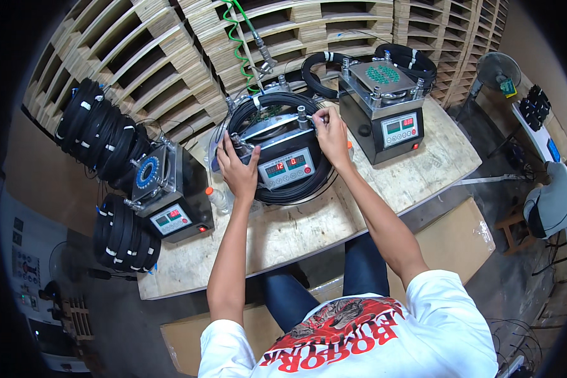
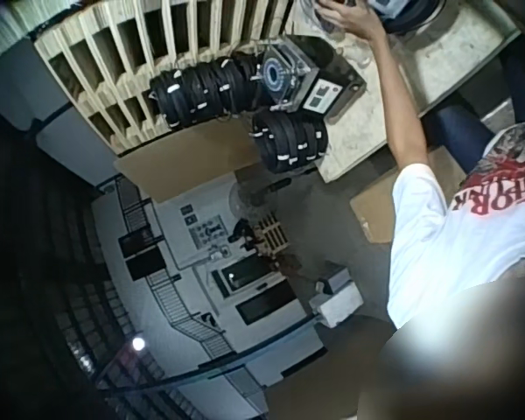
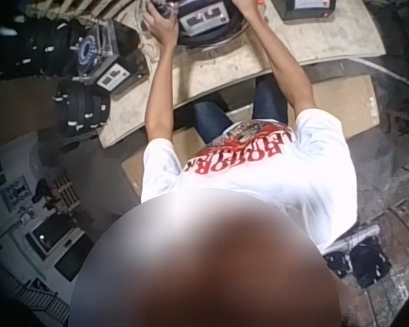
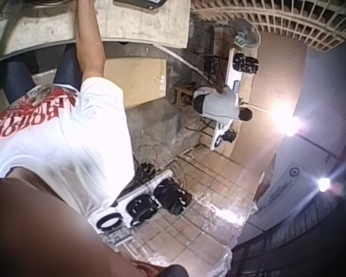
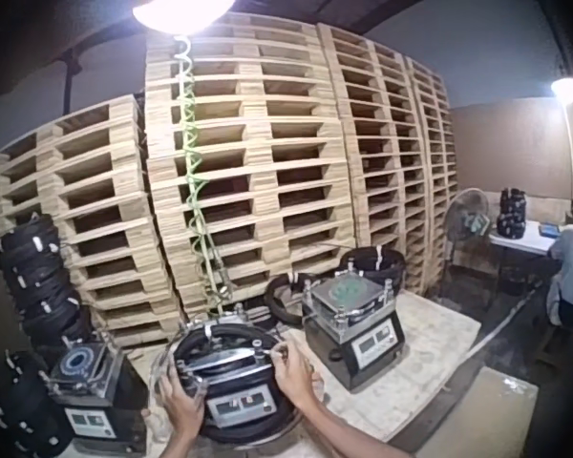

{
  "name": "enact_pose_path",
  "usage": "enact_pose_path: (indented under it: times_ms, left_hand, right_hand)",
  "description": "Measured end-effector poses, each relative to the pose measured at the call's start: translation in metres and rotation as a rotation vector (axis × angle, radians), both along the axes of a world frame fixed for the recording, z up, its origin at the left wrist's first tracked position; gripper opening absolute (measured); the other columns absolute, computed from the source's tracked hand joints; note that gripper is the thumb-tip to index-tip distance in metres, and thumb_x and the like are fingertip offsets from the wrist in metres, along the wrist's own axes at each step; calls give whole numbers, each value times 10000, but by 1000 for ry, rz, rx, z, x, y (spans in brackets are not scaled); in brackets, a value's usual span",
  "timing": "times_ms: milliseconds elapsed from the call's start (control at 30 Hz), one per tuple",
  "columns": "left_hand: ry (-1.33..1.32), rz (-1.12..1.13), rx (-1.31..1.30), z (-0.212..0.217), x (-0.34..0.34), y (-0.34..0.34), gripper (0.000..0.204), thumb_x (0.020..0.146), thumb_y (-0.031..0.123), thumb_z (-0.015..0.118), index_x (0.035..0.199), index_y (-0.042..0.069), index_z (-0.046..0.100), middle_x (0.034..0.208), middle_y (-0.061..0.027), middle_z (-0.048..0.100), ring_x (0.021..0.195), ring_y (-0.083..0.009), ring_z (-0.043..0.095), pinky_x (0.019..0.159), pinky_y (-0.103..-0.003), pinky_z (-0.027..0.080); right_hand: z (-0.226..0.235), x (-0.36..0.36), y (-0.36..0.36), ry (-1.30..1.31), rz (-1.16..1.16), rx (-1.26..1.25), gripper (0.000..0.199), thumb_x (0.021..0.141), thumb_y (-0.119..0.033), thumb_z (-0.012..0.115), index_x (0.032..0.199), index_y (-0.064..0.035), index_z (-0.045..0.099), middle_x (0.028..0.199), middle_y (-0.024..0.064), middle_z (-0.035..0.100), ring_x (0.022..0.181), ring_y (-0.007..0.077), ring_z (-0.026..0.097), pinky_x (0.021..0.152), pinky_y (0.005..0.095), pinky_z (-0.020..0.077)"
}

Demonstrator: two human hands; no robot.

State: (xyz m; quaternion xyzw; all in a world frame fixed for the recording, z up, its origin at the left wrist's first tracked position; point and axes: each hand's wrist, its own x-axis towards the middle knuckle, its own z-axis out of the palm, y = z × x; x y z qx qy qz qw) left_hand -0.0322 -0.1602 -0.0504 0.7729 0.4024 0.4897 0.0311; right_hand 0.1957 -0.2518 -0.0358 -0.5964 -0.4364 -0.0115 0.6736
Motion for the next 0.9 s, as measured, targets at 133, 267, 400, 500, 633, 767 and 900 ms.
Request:
enact_pose_path:
  times_ms: [133, 267, 400, 500, 633, 767, 900]
  left_hand:
    - [-2, 17, -9, 1, -3, 0, 880, 873, 601, 657, 1524, 84, 368, 1431, -228, 445, 1306, -434, 435, 1088, -493, 361]
    - [7, 38, 16, 2, -3, 1, 865, 881, 597, 645, 1527, 96, 363, 1426, -223, 449, 1293, -438, 444, 1075, -492, 369]
    - [19, 69, 19, -1, -5, 4, 865, 877, 609, 636, 1533, 120, 357, 1425, -216, 451, 1293, -428, 451, 1066, -492, 377]
    - [6, 51, 0, 1, 3, 0, 868, 870, 616, 635, 1531, 124, 362, 1437, -202, 446, 1293, -428, 452, 1062, -495, 384]
    - [25, 70, 31, -2, -4, 1, 868, 868, 614, 634, 1520, 104, 373, 1444, -193, 443, 1288, -425, 464, 1059, -497, 391]
    - [35, 83, 4, -2, -8, 2, 871, 869, 615, 634, 1520, 98, 372, 1440, -204, 441, 1285, -437, 464, 1051, -502, 399]
    - [29, 73, 7, 1, -9, 4, 883, 867, 620, 634, 1524, 96, 365, 1444, -228, 434, 1288, -447, 463, 1052, -504, 397]
  right_hand:
    - [7, -16, -9, -44, -71, 81, 273, 864, -54, 702, 1107, 0, 590, 1028, 136, 524, 833, 202, 551, 729, 330, 472]
    - [4, -7, -1, -211, -48, -26, 231, 864, -67, 714, 1055, 14, 612, 945, 152, 597, 793, 273, 601, 705, 370, 478]
    - [2, -27, -5, -250, 44, -13, 177, 874, -53, 703, 990, 46, 613, 845, 166, 607, 716, 285, 605, 655, 383, 476]
    - [13, -41, -10, -199, 109, -56, 189, 886, -54, 686, 1035, 35, 611, 962, 215, 620, 898, 424, 625, 757, 458, 494]
    - [37, -47, -13, -371, 22, -199, 304, 919, -217, 686, 1146, -19, 641, 916, 199, 672, 769, 329, 670, 673, 408, 503]
    - [83, -9, 32, -401, 207, -137, 211, 922, -167, 675, 1074, -21, 674, 771, 196, 688, 647, 316, 678, 632, 400, 521]
    - [128, 29, 117, -557, 432, -133, 194, 877, -81, 706, 1050, -1, 670, 837, 182, 720, 756, 285, 705, 684, 379, 535]
